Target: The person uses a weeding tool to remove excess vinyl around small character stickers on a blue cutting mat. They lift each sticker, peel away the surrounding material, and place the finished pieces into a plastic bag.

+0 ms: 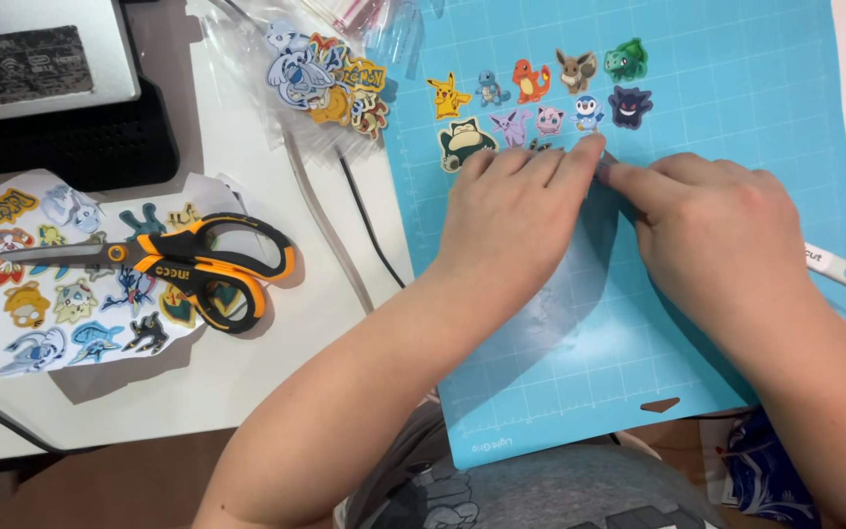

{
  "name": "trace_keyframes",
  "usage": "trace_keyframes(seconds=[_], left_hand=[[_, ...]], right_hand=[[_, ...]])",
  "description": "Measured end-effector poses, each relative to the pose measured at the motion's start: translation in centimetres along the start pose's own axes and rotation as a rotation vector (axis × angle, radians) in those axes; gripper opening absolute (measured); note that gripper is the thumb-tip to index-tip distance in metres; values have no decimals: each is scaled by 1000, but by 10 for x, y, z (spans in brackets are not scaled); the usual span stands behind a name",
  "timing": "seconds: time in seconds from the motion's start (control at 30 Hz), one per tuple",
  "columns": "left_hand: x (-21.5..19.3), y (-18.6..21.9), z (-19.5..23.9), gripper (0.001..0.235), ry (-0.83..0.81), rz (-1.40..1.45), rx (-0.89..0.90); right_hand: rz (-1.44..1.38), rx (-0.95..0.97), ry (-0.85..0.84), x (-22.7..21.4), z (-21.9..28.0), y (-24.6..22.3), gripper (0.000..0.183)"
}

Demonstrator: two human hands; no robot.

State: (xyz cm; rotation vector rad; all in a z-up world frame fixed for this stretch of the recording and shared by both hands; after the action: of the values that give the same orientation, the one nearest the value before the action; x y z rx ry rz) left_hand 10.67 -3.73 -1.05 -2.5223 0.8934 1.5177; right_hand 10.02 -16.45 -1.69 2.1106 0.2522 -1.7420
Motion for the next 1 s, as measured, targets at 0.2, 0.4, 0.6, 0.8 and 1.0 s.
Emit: trace_keyframes(seconds=[0.2, 0.4, 0.6, 0.8, 1.0], left_hand=[[7, -14, 1, 40, -59, 144, -97], [10, -17, 4, 42, -39, 143, -134], [13, -21, 3, 42, -81, 202, -157], [1, -33, -7, 38, -127, 322, -264], [-18, -39, -11, 14, -207, 398, -305]], right_hand=[[72, -14, 111, -3, 9, -4, 53], [-99, -1, 134, 3, 11, 1, 46], [-95, -14, 172, -6, 12, 2, 48], [122, -123, 267, -46, 21, -26, 50], [205, -192, 323, -68, 28, -37, 41]])
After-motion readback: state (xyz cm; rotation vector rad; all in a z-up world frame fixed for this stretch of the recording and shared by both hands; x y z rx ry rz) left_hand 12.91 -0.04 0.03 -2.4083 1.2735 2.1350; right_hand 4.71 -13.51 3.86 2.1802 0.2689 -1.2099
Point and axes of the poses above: each hand's wrist, its own z-axis away from the middle knuckle, its own x-axis out of the palm, y = z × x, the point moved 10 cm from there along -z, towards the middle knuckle, and after that the axes turned 2 degrees about -z, right-handed, at the moved point
